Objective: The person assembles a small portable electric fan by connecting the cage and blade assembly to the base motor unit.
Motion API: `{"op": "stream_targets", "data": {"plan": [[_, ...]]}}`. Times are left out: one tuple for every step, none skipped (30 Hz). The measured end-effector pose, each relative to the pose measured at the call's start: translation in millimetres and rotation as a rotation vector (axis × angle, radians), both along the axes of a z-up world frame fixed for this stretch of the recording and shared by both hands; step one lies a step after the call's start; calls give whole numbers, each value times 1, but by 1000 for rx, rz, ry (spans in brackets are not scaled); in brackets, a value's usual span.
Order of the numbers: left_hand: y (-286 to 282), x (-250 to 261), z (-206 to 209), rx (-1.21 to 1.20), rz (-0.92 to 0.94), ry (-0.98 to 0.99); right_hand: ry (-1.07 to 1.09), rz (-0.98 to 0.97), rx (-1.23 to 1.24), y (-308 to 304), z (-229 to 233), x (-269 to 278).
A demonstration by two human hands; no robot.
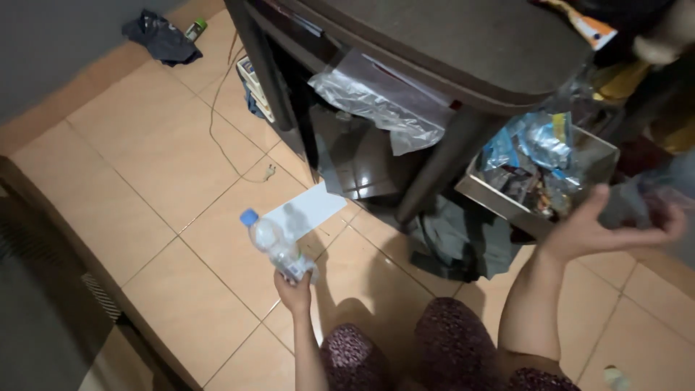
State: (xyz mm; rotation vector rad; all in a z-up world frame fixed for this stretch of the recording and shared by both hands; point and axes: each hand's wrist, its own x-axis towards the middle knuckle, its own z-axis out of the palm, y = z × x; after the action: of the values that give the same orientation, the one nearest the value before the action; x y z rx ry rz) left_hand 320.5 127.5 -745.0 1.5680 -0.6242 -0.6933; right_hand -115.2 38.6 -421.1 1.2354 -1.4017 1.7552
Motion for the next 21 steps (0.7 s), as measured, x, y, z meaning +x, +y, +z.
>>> {"op": "stream_targets", "data": {"plan": [[-4,-11,24,-3,-2,4,4,-2,-3,1,-21,-32],[-7,-23,48,56,32,-134,-27,-119,13,2,-41,-65],[-11,-33,72,114,63,-274,-59,-238,27,3,-63,-98],[-14,-44,93,112,59,-272,-57,-243,25,4,-61,-109],[-17,-53,114,36,42,-221,-32,-291,75,7,-62,-118],[-20,-62,134,-40,24,-169,-6,-340,125,10,-63,-128],[-23,-70,153,-42,13,-171,-9,-352,125,11,-61,-128],[-26,-78,171,-78,-5,-198,-57,-347,214,12,-59,-128],[-25,-87,187,-108,-15,-222,-98,-333,308,12,-58,-128],[-27,-93,198,-105,-18,-220,-97,-336,311,9,-61,-136],[-27,-99,209,-162,-45,-232,-129,-289,347,5,-66,-143],[-27,-104,221,-220,-71,-242,-160,-241,382,3,-71,-149],[-26,-107,226,-217,-72,-246,-164,-241,386,-2,-84,-160],[-25,-111,232,-226,-96,-251,-202,-212,418,-7,-96,-170],[-26,-114,238,-239,-119,-255,-240,-181,447,-13,-107,-181],[-24,-117,243,-240,-120,-257,-242,-181,446,-12,-106,-180],[-23,-120,248,-263,-127,-282,-256,-77,390,-13,-104,-179],[-22,-122,253,-286,-134,-307,-269,29,334,-14,-102,-177],[-22,-124,256,-288,-130,-311,-272,34,332,-18,-102,-181],[-22,-125,259,-268,-134,-336,-255,24,293,-22,-102,-183],[-18,-126,260,-239,-137,-361,-238,16,262,-23,-105,-185]]}}
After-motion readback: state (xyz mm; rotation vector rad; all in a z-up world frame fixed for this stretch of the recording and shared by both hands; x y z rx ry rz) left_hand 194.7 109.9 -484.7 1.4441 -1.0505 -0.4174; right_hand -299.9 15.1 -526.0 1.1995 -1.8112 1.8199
